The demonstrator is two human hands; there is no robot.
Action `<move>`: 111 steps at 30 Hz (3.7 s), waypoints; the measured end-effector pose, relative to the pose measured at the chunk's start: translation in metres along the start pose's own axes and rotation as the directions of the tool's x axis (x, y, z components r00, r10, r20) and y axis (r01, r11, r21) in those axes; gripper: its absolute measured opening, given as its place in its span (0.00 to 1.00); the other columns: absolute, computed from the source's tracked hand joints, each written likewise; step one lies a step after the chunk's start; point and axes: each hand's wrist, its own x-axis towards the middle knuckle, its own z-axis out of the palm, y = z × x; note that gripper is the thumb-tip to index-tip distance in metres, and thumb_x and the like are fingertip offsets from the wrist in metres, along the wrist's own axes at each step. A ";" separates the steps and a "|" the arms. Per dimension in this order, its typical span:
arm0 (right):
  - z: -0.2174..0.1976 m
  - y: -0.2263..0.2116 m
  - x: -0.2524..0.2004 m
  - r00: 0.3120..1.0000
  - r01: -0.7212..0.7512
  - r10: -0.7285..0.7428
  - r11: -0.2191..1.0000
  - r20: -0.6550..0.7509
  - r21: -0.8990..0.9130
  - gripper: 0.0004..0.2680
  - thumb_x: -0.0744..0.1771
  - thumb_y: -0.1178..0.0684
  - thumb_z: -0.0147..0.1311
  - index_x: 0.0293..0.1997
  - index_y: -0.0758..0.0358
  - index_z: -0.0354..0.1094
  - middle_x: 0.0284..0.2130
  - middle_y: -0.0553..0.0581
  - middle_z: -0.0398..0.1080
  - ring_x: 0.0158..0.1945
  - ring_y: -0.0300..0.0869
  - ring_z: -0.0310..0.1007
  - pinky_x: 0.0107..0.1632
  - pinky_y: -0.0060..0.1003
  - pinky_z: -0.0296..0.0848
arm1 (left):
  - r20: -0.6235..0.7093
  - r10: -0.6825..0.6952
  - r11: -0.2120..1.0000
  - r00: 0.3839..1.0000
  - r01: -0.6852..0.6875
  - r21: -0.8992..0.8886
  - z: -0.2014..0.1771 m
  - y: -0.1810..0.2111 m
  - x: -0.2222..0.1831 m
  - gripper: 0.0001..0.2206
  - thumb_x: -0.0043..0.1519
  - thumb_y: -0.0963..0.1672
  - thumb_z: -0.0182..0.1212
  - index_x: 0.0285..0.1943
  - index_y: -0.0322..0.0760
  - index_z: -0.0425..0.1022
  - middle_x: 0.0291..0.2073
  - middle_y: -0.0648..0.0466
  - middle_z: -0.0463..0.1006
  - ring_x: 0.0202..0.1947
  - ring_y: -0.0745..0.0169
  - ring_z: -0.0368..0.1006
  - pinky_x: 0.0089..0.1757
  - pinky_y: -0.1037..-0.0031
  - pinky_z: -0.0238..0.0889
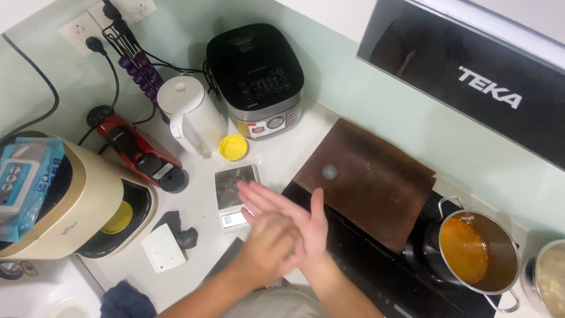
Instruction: Shaping pieces of charcoal-infused dough into round balls and placing them on a baking sheet.
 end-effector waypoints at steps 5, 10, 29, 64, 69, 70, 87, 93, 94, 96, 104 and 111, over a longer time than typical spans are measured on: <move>0.008 0.008 0.003 0.999 -0.031 0.031 1.000 0.006 -0.001 0.45 0.66 0.18 0.18 0.77 0.82 0.33 0.78 0.75 0.35 0.82 0.56 0.31 0.80 0.47 0.33 | -0.094 -0.147 0.989 0.985 0.145 -0.030 0.001 0.018 0.014 0.11 0.51 0.36 0.68 0.40 0.30 0.72 0.44 0.45 0.73 0.48 0.45 0.71 0.49 0.61 0.66; -0.004 0.011 0.001 0.999 0.021 -0.020 0.999 0.029 -0.034 0.45 0.68 0.18 0.18 0.77 0.84 0.32 0.78 0.79 0.34 0.82 0.59 0.32 0.80 0.50 0.34 | -0.048 -0.143 0.990 0.988 0.143 -0.015 0.001 0.001 0.007 0.12 0.49 0.37 0.69 0.40 0.30 0.74 0.41 0.46 0.73 0.43 0.44 0.70 0.45 0.59 0.64; -0.019 0.009 0.006 0.984 -0.113 0.126 0.988 -0.129 0.103 0.44 0.67 0.19 0.20 0.75 0.81 0.40 0.75 0.76 0.44 0.79 0.59 0.41 0.77 0.50 0.43 | 0.205 -0.504 0.843 0.839 0.529 -0.092 -0.047 0.021 0.027 0.26 0.50 0.42 0.73 0.58 0.31 0.73 0.53 0.45 0.73 0.55 0.43 0.69 0.52 0.61 0.65; -0.131 -0.056 -0.172 0.379 0.151 -0.227 0.972 -0.897 -0.181 0.18 0.71 0.42 0.43 0.38 0.71 0.69 0.43 0.64 0.74 0.49 0.52 0.73 0.55 0.47 0.70 | 0.264 -0.443 0.893 0.857 0.395 0.216 0.285 -0.178 0.068 0.30 0.52 0.46 0.69 0.63 0.27 0.67 0.56 0.36 0.69 0.52 0.32 0.68 0.49 0.51 0.62; -0.132 -0.032 -0.116 0.493 0.062 -0.220 0.974 -0.842 -0.218 0.12 0.69 0.53 0.52 0.24 0.58 0.58 0.23 0.51 0.63 0.29 0.39 0.63 0.35 0.35 0.63 | 0.320 -0.566 0.772 0.760 0.625 -0.116 0.129 -0.136 -0.062 0.04 0.57 0.41 0.60 0.34 0.32 0.71 0.28 0.41 0.75 0.33 0.38 0.74 0.38 0.56 0.67; -0.125 -0.023 -0.098 0.519 0.011 -0.171 0.981 -0.838 -0.194 0.12 0.69 0.53 0.52 0.24 0.58 0.58 0.23 0.51 0.63 0.29 0.39 0.63 0.35 0.35 0.63 | 0.282 -0.611 0.751 0.740 0.654 -0.088 0.089 -0.137 -0.087 0.04 0.57 0.41 0.60 0.34 0.32 0.71 0.28 0.41 0.75 0.33 0.38 0.74 0.38 0.56 0.67; -0.167 0.233 0.098 0.980 0.054 0.199 -0.182 0.017 -0.982 0.16 0.58 0.57 0.67 0.47 0.68 0.72 0.45 0.60 0.70 0.45 0.51 0.73 0.45 0.41 0.75 | -0.235 -0.970 -0.026 0.063 0.933 0.359 -0.109 -0.143 -0.283 0.29 0.55 0.53 0.69 0.47 0.19 0.69 0.46 0.22 0.70 0.38 0.26 0.76 0.40 0.55 0.72; -0.178 0.240 0.084 0.987 -0.001 0.156 -0.285 -0.047 -0.959 0.09 0.59 0.60 0.66 0.39 0.65 0.74 0.38 0.59 0.70 0.43 0.54 0.73 0.45 0.44 0.75 | -0.171 -0.891 0.311 0.421 0.839 0.446 -0.137 -0.113 -0.232 0.12 0.67 0.46 0.57 0.38 0.30 0.68 0.29 0.38 0.78 0.26 0.34 0.76 0.28 0.53 0.68; -0.174 0.238 0.082 0.986 -0.009 0.154 -0.286 -0.055 -0.958 0.09 0.59 0.60 0.66 0.39 0.65 0.74 0.38 0.59 0.70 0.43 0.54 0.73 0.45 0.44 0.75 | -0.164 -0.893 0.312 0.418 0.840 0.444 -0.140 -0.111 -0.225 0.12 0.67 0.46 0.57 0.38 0.30 0.68 0.29 0.38 0.78 0.26 0.34 0.76 0.28 0.53 0.68; -0.164 0.236 0.079 0.975 -0.176 0.090 -0.237 -0.202 -0.955 0.08 0.61 0.61 0.63 0.41 0.66 0.74 0.39 0.60 0.69 0.41 0.52 0.75 0.43 0.42 0.76 | -0.063 -0.948 0.256 0.312 0.864 0.434 -0.148 -0.111 -0.208 0.12 0.68 0.46 0.55 0.40 0.30 0.66 0.22 0.36 0.78 0.25 0.33 0.76 0.29 0.53 0.68; -0.167 0.243 0.069 0.989 -0.150 -0.049 -0.269 -0.141 -0.951 0.12 0.60 0.61 0.63 0.46 0.65 0.76 0.37 0.64 0.67 0.38 0.53 0.73 0.42 0.42 0.76 | 0.165 -0.953 0.301 0.252 0.826 0.476 -0.100 -0.164 -0.279 0.05 0.63 0.39 0.52 0.43 0.26 0.64 0.25 0.30 0.78 0.29 0.31 0.78 0.32 0.51 0.72; -0.191 0.255 0.073 0.945 -0.325 -0.087 -0.321 -0.314 -0.889 0.17 0.64 0.55 0.65 0.56 0.71 0.71 0.39 0.69 0.70 0.42 0.59 0.72 0.48 0.47 0.73 | 0.087 -0.982 0.175 0.168 0.982 0.070 -0.064 -0.185 -0.263 0.11 0.71 0.44 0.50 0.48 0.24 0.66 0.23 0.32 0.79 0.23 0.36 0.79 0.28 0.56 0.70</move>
